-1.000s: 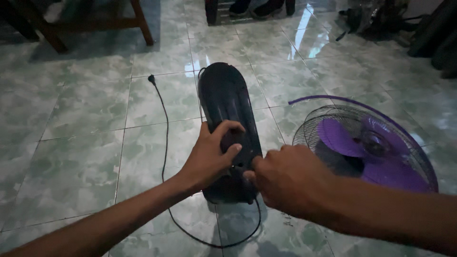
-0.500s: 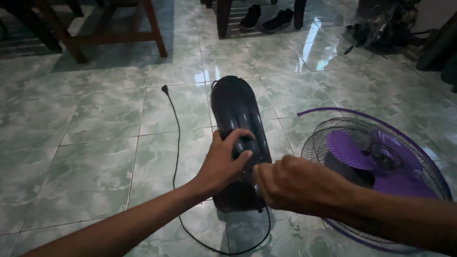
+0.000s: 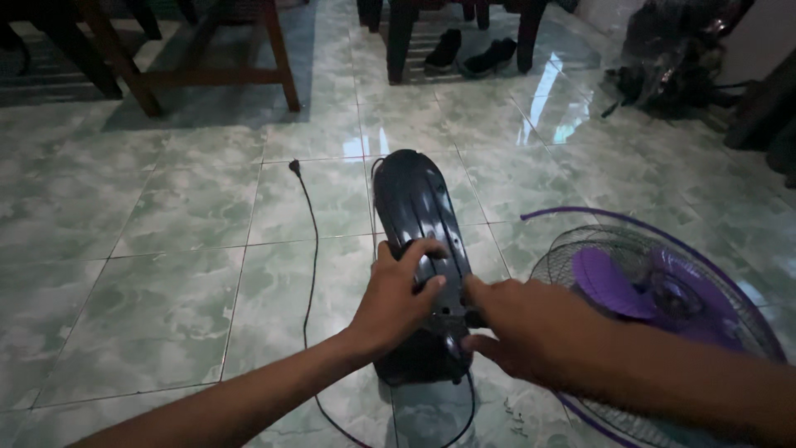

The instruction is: The person uses a screwdriver to remove screws from the back cover of a black electric fan. They loosen and remove several screws, then begin to detach the cover from the fan body.

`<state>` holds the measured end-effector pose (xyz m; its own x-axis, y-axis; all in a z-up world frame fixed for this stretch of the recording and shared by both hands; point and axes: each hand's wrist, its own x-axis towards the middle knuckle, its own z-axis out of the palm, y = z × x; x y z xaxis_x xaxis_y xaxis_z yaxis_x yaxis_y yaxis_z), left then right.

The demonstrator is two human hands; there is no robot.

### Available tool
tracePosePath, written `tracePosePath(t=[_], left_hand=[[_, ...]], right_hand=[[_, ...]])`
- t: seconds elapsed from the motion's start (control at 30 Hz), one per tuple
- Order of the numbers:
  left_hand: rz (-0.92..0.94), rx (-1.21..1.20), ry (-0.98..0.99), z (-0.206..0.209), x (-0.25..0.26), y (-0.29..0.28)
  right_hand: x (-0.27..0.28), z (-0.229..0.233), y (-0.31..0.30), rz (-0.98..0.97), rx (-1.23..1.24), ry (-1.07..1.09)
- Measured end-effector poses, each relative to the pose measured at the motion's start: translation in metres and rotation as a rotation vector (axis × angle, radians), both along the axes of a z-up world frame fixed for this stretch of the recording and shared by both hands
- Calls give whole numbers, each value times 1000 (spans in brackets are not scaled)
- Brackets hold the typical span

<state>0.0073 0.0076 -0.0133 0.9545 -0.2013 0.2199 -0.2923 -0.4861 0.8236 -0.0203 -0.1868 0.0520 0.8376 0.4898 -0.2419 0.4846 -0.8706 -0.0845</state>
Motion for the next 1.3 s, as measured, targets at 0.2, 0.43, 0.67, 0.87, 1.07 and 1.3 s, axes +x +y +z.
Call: tracePosePath(t=[0.2, 0.43, 0.67, 0.87, 1.07, 1.3], left_hand=[[-22, -14, 44, 0, 0, 4], [-24, -3, 89, 1, -6, 4], [-14, -7, 13, -1, -3, 3], [-13, -24, 29, -2, -6, 4], [-7, -40, 33, 3, -12, 1], [-48, -1, 196, 6, -4, 3]], right_hand=[[-10, 7, 8, 543, -371, -229], [-5, 4, 20, -184, -43, 101], [5, -11, -11, 298, -85, -149], [-6, -5, 4, 223, -123, -139], [-3, 23, 20, -355, 153, 266], [0, 62, 10, -345, -331, 318]])
